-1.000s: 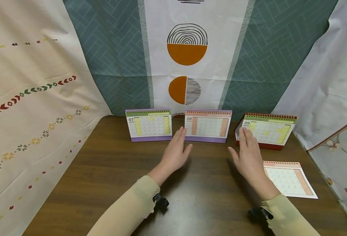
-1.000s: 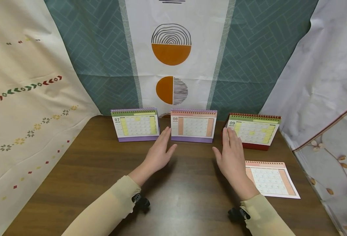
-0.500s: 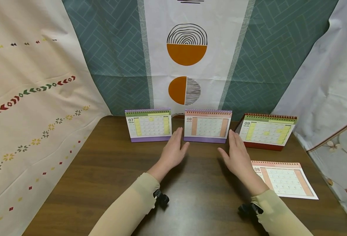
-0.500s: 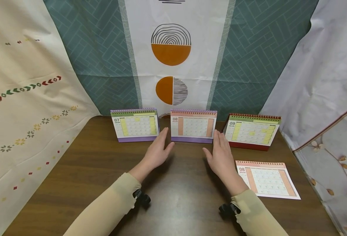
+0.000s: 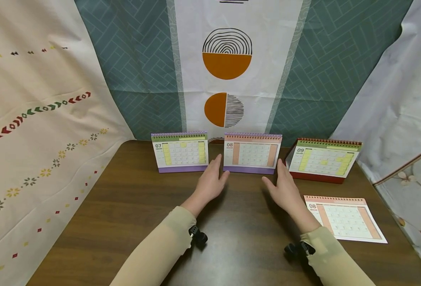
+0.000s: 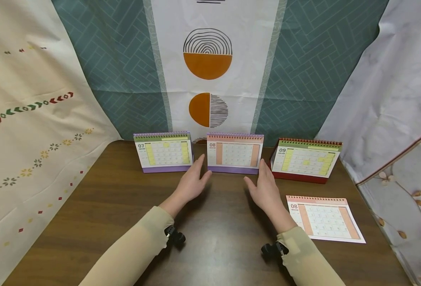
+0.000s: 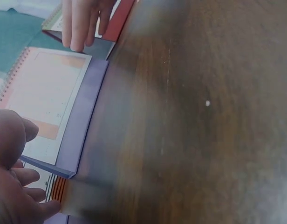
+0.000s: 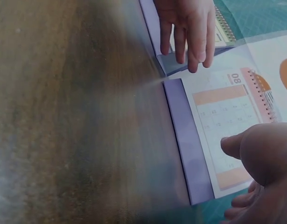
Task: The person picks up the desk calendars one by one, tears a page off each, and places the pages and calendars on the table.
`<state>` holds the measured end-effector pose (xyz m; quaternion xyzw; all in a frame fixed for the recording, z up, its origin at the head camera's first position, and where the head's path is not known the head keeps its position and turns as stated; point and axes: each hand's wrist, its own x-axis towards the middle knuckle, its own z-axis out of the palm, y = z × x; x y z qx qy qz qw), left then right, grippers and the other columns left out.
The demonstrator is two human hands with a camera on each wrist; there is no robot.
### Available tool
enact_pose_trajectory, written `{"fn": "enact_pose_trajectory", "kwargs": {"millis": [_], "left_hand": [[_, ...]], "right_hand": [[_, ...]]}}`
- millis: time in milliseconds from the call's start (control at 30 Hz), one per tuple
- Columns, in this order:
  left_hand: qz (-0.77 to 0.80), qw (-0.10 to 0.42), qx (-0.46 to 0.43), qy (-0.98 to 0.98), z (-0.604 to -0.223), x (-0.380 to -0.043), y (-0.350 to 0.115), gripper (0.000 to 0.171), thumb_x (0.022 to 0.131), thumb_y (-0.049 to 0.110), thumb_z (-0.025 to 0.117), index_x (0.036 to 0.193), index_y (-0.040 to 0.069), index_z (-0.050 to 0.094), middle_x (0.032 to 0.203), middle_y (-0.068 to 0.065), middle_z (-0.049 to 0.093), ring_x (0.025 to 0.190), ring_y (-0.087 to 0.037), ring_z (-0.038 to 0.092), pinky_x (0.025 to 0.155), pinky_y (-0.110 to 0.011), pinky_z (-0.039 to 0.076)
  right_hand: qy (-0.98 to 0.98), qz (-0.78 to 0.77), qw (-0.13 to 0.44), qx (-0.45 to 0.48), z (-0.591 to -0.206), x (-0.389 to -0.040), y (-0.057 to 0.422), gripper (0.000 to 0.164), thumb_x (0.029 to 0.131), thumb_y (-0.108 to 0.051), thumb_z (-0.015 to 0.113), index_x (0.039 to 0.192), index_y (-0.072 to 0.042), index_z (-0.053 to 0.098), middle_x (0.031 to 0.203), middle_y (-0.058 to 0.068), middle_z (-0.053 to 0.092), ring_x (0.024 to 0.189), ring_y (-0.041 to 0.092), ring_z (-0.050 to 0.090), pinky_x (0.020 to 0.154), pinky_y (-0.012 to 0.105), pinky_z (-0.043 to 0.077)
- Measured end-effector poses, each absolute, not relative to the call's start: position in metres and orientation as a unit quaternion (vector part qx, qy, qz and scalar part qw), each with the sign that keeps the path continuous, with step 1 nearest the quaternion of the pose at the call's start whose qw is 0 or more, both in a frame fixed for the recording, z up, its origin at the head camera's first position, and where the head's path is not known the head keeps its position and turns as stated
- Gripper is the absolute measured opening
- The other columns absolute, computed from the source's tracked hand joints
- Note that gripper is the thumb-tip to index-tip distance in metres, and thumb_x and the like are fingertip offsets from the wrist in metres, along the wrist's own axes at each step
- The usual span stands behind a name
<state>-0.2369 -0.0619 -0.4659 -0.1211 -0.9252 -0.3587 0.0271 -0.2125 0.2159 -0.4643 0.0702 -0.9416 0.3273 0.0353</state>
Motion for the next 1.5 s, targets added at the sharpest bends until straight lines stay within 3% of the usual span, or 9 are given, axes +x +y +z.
{"fn": "enact_pose_trajectory", "kwargs": {"millis": [233,400,733,900,1033,1267,1500], "left_hand": [[-0.374,0.020,-0.112,-0.921,-0.472,-0.245,-0.060,0.071,0.116,0.029,0.059,0.172,-0.001,0.027,0.174,-0.025,0.035,0.161,-0.040,0.033,0.129,-0.054,0.030],[-0.378,0.035,-0.117,-0.918,-0.498,-0.262,-0.062,0.073,0.116,0.038,0.057,0.172,-0.001,0.030,0.173,-0.025,0.038,0.159,-0.041,0.037,0.127,-0.054,0.033],[-0.360,0.051,-0.121,-0.924,-0.530,-0.283,-0.061,0.068,0.115,0.039,0.058,0.169,0.002,0.039,0.170,-0.021,0.045,0.158,-0.039,0.040,0.126,-0.054,0.036],[-0.388,0.053,-0.120,-0.912,-0.526,-0.276,-0.064,0.066,0.116,0.041,0.057,0.167,0.002,0.042,0.166,-0.020,0.051,0.152,-0.037,0.049,0.123,-0.050,0.040],[-0.430,0.033,-0.109,-0.896,-0.502,-0.258,-0.066,0.060,0.115,0.036,0.058,0.164,0.003,0.045,0.158,-0.022,0.059,0.145,-0.040,0.057,0.118,-0.054,0.045],[-0.465,0.022,-0.107,-0.879,-0.489,-0.247,-0.072,0.054,0.115,0.042,0.057,0.158,0.009,0.052,0.152,-0.021,0.064,0.142,-0.035,0.059,0.117,-0.052,0.046],[-0.508,-0.003,-0.096,-0.856,-0.468,-0.235,-0.071,0.053,0.116,0.027,0.060,0.162,0.004,0.050,0.154,-0.022,0.062,0.142,-0.034,0.060,0.118,-0.049,0.046]], "right_hand": [[-0.930,0.364,-0.008,0.045,-0.465,-0.221,0.218,0.096,0.114,-0.038,0.062,0.171,0.011,0.003,0.177,0.038,0.008,0.162,0.055,0.015,0.127,0.068,0.021],[-0.927,0.372,-0.029,0.034,-0.466,-0.225,0.218,0.094,0.114,-0.040,0.060,0.171,0.010,0.004,0.177,0.036,0.009,0.163,0.054,0.017,0.127,0.068,0.021],[-0.923,0.382,-0.028,0.038,-0.463,-0.228,0.217,0.087,0.115,-0.038,0.061,0.172,0.009,0.014,0.174,0.038,0.021,0.160,0.055,0.024,0.125,0.069,0.025],[-0.923,0.383,-0.021,0.045,-0.465,-0.227,0.217,0.084,0.115,-0.040,0.059,0.170,0.010,0.020,0.170,0.040,0.027,0.157,0.057,0.029,0.124,0.071,0.027],[-0.920,0.389,-0.005,0.042,-0.467,-0.224,0.218,0.084,0.113,-0.044,0.060,0.167,0.012,0.028,0.165,0.042,0.034,0.154,0.058,0.034,0.122,0.071,0.031],[-0.915,0.402,-0.005,0.026,-0.459,-0.216,0.217,0.075,0.114,-0.038,0.059,0.164,0.012,0.033,0.160,0.040,0.041,0.148,0.055,0.042,0.119,0.070,0.036],[-0.908,0.419,-0.007,0.013,-0.454,-0.212,0.216,0.071,0.115,-0.034,0.059,0.164,0.011,0.033,0.160,0.038,0.041,0.149,0.051,0.041,0.121,0.067,0.034]]}}
